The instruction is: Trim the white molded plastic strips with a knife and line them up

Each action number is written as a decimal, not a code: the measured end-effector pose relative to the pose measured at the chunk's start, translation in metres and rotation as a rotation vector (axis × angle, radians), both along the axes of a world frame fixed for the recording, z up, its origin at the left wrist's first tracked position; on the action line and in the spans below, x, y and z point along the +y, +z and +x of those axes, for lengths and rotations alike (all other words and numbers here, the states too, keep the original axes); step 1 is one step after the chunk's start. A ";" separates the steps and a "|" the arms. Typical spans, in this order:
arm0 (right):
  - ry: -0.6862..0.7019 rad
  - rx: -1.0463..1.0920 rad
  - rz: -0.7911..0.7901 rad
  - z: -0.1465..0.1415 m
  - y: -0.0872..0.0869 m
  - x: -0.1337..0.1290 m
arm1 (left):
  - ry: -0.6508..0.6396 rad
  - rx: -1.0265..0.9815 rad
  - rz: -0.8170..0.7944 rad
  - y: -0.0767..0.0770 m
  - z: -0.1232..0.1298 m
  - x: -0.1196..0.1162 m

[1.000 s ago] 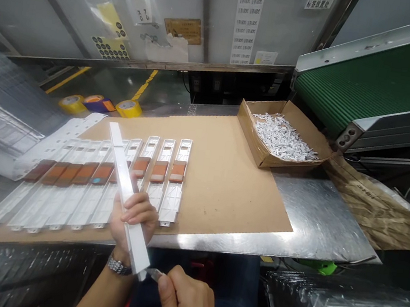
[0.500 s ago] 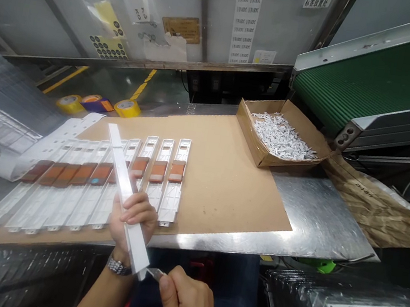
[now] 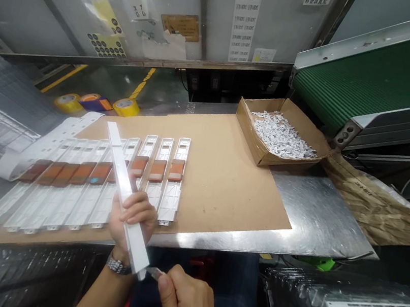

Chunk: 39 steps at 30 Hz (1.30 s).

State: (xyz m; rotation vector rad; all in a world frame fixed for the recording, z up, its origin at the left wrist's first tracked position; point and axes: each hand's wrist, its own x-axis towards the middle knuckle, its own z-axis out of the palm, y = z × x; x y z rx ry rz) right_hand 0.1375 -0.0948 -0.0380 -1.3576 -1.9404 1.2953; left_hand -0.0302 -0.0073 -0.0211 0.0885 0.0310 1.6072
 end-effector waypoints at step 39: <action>-0.414 -0.188 0.728 0.022 -0.005 0.018 | 0.365 0.738 -0.530 0.013 0.011 -0.008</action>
